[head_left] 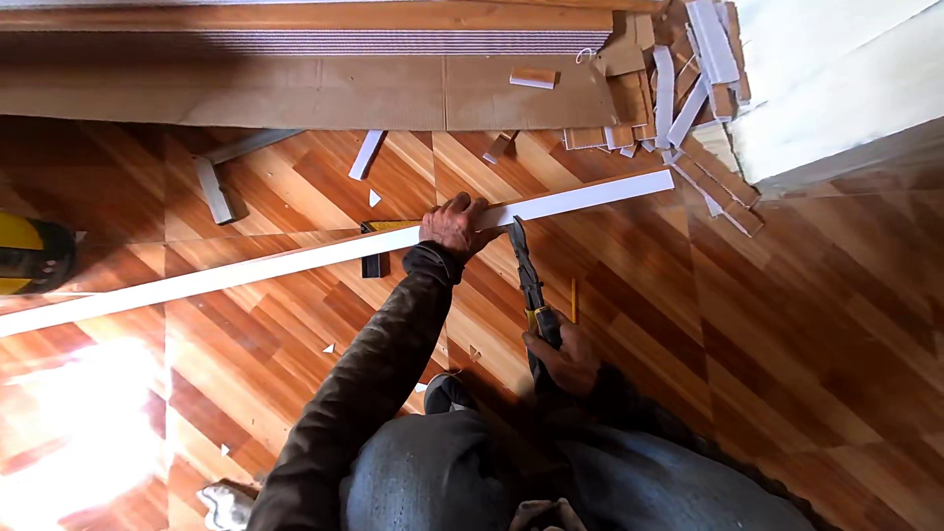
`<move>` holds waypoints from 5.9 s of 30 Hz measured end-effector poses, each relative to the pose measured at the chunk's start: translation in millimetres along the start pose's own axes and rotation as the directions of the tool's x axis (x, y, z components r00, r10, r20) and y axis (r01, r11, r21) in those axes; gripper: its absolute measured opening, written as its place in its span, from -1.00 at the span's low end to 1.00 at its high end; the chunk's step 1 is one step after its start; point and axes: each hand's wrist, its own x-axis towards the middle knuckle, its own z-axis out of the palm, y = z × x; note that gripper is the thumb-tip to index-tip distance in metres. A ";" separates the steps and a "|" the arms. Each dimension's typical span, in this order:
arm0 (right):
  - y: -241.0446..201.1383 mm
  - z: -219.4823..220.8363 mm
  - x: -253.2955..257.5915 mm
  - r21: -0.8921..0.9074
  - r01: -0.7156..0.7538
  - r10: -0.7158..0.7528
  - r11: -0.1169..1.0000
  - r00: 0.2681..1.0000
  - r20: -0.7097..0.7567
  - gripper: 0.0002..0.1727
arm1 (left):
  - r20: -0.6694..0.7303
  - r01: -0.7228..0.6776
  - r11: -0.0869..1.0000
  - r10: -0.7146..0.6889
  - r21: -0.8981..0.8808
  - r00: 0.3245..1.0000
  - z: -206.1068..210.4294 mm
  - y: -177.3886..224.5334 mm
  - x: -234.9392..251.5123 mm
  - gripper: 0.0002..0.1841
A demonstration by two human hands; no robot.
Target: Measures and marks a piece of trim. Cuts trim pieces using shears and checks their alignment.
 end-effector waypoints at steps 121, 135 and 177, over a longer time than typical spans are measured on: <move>-3.9 19.0 9.8 -0.089 -0.026 0.011 0.996 0.986 -0.164 -0.51 | -0.100 0.011 1.000 -0.013 -0.021 0.995 22.7 6.3 -14.0 -0.54; 6.9 32.0 17.1 -0.213 0.019 -0.099 0.977 0.924 -0.370 -0.46 | -0.051 0.054 0.997 -0.056 -0.046 0.997 28.2 6.8 -12.0 -0.55; 18.8 -46.4 93.5 -0.436 0.390 -0.116 0.811 0.837 0.534 -0.49 | -0.343 0.315 0.947 -0.275 0.065 0.898 93.7 -28.0 -262.1 -0.86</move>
